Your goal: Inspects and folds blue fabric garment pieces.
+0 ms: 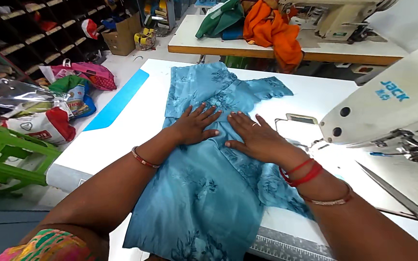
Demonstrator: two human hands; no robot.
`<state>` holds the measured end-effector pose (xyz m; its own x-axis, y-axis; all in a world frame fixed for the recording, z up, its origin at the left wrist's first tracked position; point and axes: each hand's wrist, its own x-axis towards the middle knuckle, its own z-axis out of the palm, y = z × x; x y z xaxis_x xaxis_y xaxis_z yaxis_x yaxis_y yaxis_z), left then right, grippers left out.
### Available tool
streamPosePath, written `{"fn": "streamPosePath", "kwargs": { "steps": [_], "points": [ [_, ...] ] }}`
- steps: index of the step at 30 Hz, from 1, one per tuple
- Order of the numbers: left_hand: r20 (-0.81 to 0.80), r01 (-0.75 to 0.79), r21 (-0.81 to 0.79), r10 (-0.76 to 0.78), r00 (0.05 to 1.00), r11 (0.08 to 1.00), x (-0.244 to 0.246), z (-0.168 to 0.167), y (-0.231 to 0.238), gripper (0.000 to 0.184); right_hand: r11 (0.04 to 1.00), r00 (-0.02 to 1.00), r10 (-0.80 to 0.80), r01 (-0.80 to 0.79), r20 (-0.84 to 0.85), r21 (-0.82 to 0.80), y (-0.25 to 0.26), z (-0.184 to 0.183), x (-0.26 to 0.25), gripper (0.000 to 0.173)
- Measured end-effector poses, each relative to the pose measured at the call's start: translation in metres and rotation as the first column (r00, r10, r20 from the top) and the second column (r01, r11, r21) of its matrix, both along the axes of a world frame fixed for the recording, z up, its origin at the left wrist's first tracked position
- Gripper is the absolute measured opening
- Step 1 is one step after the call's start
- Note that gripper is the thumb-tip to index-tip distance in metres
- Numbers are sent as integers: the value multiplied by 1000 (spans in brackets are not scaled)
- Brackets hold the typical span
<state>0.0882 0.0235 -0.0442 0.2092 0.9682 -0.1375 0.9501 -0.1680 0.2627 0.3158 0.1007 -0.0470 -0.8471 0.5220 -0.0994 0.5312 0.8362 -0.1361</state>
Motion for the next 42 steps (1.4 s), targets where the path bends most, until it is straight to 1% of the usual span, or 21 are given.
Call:
{"fn": "streamPosePath", "kwargs": {
  "steps": [3,6,8,11,12,14,15,16,17,19,20,22,23,25,26,29,32,34,36,38,42],
  "points": [
    [54,4,9,-5,999,1000,-4,-2,0,57,999,997,-43,44,65,-17,-3,6,-3,86],
    [42,19,11,-20,999,1000,-6,-3,2,59,995,987,-101,103,128,-10,-4,10,0,95],
    [36,18,3,-19,999,1000,-5,-2,2,60,980,971,-193,197,140,-19,-4,16,7,102],
    [46,20,4,-20,999,1000,-4,2,2,57,960,958,-274,278,-87,42,4,15,21,110],
    [39,19,-8,-19,999,1000,-4,3,2,57,959,943,-228,261,-244,113,6,15,22,112],
    [27,17,-30,-16,1000,999,-3,5,2,57,925,857,-18,209,-514,317,7,15,14,113],
    [26,19,-26,-18,999,999,-4,4,2,56,909,817,74,180,-571,376,6,14,9,110],
    [29,23,-10,-23,999,1000,-4,3,2,56,915,821,110,136,-560,379,4,9,6,106],
    [27,24,-5,-24,999,1000,-5,3,1,56,943,873,85,85,-481,321,3,0,6,101],
    [29,23,-9,-23,999,1000,-4,5,0,56,993,967,-14,42,-255,106,5,-5,9,92],
    [26,17,-14,-17,1000,1000,-3,7,0,56,996,970,-38,57,-240,72,7,0,9,89],
    [41,-2,-7,3,999,1000,-2,11,-2,55,980,939,-9,77,-343,185,8,1,8,89],
    [47,2,-6,-1,999,1000,-5,8,0,55,983,949,-8,64,-315,169,9,-1,8,88],
    [82,-12,44,8,997,999,-7,2,1,52,997,984,-67,59,-166,-51,10,5,8,80],
    [82,-37,92,30,996,995,-5,2,1,49,989,976,-102,79,-194,-121,11,12,8,75],
    [-57,-160,280,182,982,947,3,12,3,36,996,897,-84,64,-435,-60,10,35,9,68],
    [-149,-340,235,380,913,910,-1,35,-2,35,988,910,-23,-41,-414,-146,-15,80,12,45],
    [-59,-440,298,476,877,847,-10,62,-12,37,981,923,-8,-68,-385,-184,-25,102,14,36],
    [98,-518,391,526,845,760,-12,97,-34,40,989,903,-16,-49,-430,-139,-31,115,18,39],
    [238,-538,478,487,840,694,-5,134,-73,41,996,836,-5,-42,-548,-73,-36,125,23,50],
    [207,-375,626,318,925,684,28,192,-180,36,992,597,102,-115,-796,41,-79,145,37,70]
  ]
}}
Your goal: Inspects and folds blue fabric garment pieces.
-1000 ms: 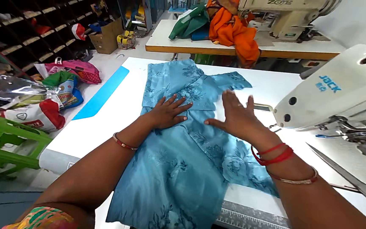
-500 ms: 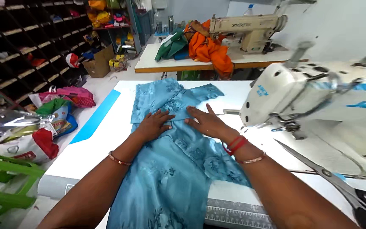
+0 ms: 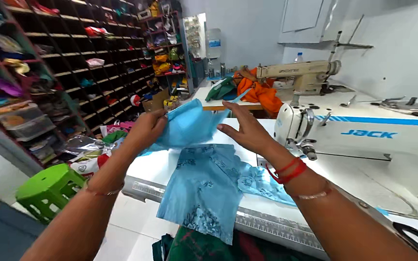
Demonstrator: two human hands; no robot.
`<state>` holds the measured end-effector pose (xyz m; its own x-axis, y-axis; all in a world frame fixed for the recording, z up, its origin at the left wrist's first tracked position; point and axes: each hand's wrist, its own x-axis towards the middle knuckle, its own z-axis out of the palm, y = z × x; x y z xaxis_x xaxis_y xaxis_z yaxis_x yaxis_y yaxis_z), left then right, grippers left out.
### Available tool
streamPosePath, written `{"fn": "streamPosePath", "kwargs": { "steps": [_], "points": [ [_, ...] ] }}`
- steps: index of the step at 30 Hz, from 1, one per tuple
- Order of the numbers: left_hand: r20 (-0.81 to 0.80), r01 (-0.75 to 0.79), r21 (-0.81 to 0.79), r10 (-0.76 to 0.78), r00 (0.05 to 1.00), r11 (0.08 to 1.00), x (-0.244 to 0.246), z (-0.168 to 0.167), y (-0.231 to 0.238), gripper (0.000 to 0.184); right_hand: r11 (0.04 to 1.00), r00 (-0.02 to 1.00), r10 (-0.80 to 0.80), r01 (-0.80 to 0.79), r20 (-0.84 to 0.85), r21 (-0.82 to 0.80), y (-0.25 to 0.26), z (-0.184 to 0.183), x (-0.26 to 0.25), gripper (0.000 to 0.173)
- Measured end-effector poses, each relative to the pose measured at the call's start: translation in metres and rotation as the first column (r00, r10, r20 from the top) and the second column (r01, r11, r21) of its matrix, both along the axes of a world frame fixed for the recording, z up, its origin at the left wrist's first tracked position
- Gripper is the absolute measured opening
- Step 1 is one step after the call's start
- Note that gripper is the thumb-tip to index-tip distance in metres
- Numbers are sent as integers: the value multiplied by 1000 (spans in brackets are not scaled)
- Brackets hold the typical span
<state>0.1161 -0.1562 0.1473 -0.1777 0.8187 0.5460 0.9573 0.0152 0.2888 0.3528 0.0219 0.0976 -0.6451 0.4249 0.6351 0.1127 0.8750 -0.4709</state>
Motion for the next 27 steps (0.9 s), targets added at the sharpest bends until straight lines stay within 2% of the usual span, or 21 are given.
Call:
{"fn": "streamPosePath", "kwargs": {
  "steps": [4,5,6,8,10,12,15,19,23,25,27],
  "points": [
    [-126,20,-64,-28,992,998,37,57,-99,29,964,973,136,-85,-189,254,-72,19,9,73],
    [-149,24,-89,-37,988,996,43,69,-116,28,953,958,194,-132,-211,273,-92,24,12,71],
    [-174,32,-110,-51,983,993,49,78,-130,26,948,936,266,-210,-231,238,-112,27,17,67],
    [-218,66,-113,-90,972,991,60,84,-145,25,927,890,369,-373,-268,36,-144,25,26,56],
    [-235,141,-109,-164,958,984,67,72,-145,25,830,852,393,-491,-346,-264,-159,12,32,52],
    [-213,213,-126,-236,948,969,67,48,-136,23,754,853,345,-500,-391,-425,-162,-1,42,55],
    [-200,182,-227,-228,953,957,51,7,-122,20,805,915,204,-359,-348,-472,-152,-19,68,53],
    [-67,223,-214,-242,968,951,16,-39,-115,12,838,964,41,-177,-264,-516,-137,-49,106,52],
    [299,341,4,-327,896,940,16,-57,-117,6,828,961,-18,-141,-276,-542,-143,-74,121,57],
    [447,296,138,-326,833,945,21,-57,-117,9,839,948,-27,-151,-317,-523,-147,-80,121,58],
    [496,230,183,-291,818,956,21,-60,-107,10,861,942,-41,-135,-332,-490,-146,-85,116,58]
  ]
}}
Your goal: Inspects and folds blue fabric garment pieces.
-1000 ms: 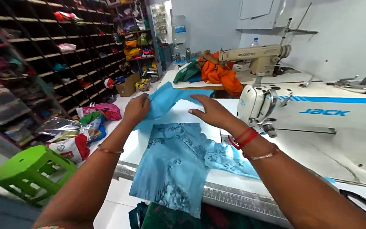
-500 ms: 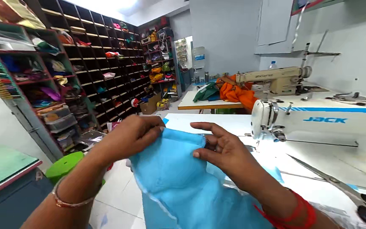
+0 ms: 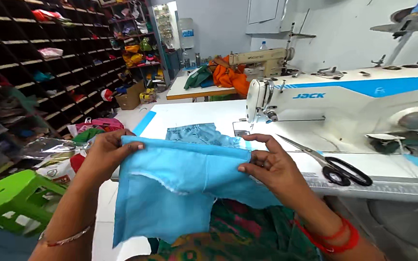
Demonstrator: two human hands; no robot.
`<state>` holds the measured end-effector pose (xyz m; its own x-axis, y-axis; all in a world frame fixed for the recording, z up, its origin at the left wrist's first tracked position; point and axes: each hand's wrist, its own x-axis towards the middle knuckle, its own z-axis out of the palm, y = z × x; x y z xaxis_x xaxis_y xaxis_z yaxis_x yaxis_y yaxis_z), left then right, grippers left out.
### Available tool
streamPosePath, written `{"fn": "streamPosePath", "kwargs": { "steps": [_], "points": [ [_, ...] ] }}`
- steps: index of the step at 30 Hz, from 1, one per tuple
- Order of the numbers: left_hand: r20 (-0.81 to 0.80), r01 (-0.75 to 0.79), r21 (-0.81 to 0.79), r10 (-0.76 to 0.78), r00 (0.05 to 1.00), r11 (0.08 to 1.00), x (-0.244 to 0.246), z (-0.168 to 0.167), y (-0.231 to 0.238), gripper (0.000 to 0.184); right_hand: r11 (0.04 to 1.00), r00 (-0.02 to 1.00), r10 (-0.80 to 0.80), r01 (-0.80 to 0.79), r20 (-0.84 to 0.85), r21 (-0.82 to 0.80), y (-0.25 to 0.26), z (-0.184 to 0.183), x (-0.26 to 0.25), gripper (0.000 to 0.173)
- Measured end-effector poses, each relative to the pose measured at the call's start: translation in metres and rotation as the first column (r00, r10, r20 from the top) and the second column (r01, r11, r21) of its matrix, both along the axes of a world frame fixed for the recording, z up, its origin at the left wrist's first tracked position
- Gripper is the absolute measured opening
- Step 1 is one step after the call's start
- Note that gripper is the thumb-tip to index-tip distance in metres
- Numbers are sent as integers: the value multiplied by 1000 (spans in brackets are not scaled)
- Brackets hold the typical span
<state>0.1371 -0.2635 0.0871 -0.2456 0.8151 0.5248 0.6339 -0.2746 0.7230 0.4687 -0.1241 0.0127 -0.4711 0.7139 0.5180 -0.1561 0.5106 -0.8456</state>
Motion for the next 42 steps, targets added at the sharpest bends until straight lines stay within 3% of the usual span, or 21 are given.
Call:
{"fn": "streamPosePath", "kwargs": {
  "steps": [3,8,11,15,27,33,42],
  "points": [
    [0,-22,-56,22,1000,998,-10,-29,36,2,997,994,-74,75,84,-7,16,-16,-8,54],
    [173,79,-196,-45,984,977,-25,-107,107,7,984,948,-138,165,286,-70,60,-65,-16,49],
    [167,42,-273,4,986,961,-26,-134,126,9,973,941,-132,182,310,-138,70,-86,-17,48],
    [135,-22,-313,67,988,949,-22,-140,128,10,968,940,-119,181,321,-172,71,-85,-16,51],
    [346,20,-276,80,935,961,-24,-142,127,5,940,929,-85,194,361,-280,79,-81,-17,54],
    [328,-7,-288,105,939,957,-24,-142,127,26,941,938,-80,183,337,-286,79,-83,-16,53],
    [374,-11,-263,113,920,965,-24,-142,129,27,933,958,-45,142,284,-331,80,-83,-14,53]
  ]
}}
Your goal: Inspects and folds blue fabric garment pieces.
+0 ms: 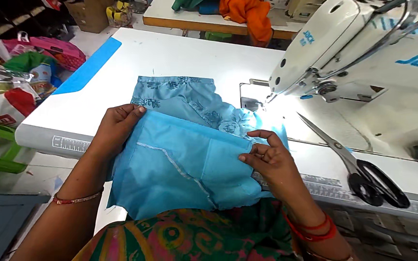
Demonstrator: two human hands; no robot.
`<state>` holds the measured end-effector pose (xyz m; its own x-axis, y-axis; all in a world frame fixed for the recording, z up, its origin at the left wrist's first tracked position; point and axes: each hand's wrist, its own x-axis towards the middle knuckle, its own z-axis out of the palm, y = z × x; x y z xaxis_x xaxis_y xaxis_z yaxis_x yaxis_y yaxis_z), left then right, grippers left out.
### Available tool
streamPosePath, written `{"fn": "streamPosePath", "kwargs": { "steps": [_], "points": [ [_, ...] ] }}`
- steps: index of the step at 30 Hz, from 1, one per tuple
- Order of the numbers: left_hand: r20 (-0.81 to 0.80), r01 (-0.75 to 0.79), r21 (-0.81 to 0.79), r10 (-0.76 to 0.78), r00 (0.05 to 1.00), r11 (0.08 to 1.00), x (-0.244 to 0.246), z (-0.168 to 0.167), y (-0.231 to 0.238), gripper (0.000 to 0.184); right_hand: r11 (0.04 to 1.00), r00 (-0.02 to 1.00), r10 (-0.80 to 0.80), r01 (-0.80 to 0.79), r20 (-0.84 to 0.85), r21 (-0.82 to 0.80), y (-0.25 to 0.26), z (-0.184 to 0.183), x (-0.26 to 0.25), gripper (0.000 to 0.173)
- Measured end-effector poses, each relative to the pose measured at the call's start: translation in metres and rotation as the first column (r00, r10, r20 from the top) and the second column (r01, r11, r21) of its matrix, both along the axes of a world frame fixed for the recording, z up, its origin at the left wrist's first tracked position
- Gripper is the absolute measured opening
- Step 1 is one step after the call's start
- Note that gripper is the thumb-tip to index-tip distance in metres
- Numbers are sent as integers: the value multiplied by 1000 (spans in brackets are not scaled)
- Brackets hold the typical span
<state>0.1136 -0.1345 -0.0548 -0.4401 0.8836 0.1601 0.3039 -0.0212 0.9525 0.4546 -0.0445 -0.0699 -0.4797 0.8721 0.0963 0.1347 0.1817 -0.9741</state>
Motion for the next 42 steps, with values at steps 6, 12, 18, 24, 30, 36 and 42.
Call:
{"fn": "streamPosePath", "kwargs": {
  "steps": [6,12,18,24,30,36,42],
  "points": [
    [4,0,8,0,1000,1000,0,-1,1,27,1000,999,-19,18,-42,-15,2,0,1,35],
    [24,2,11,-2,1000,1000,1,1,1,27,999,998,-23,21,-56,-29,1,1,1,32],
    [2,9,18,-9,1000,1000,0,0,0,28,1000,999,-20,20,-46,-7,1,0,2,28],
    [6,13,15,-13,1000,1000,2,0,-1,27,992,989,-128,126,-78,-28,-3,1,-6,20],
    [1,42,34,-42,999,999,-1,-3,-1,24,983,975,-177,169,-136,-69,-3,1,-8,29],
    [16,31,35,-31,999,999,-1,-2,-1,25,976,970,-168,140,-174,-165,-2,8,-8,33],
    [21,29,31,-30,999,999,0,-1,0,25,977,967,-165,134,-194,-163,-2,7,-8,30]
  ]
}}
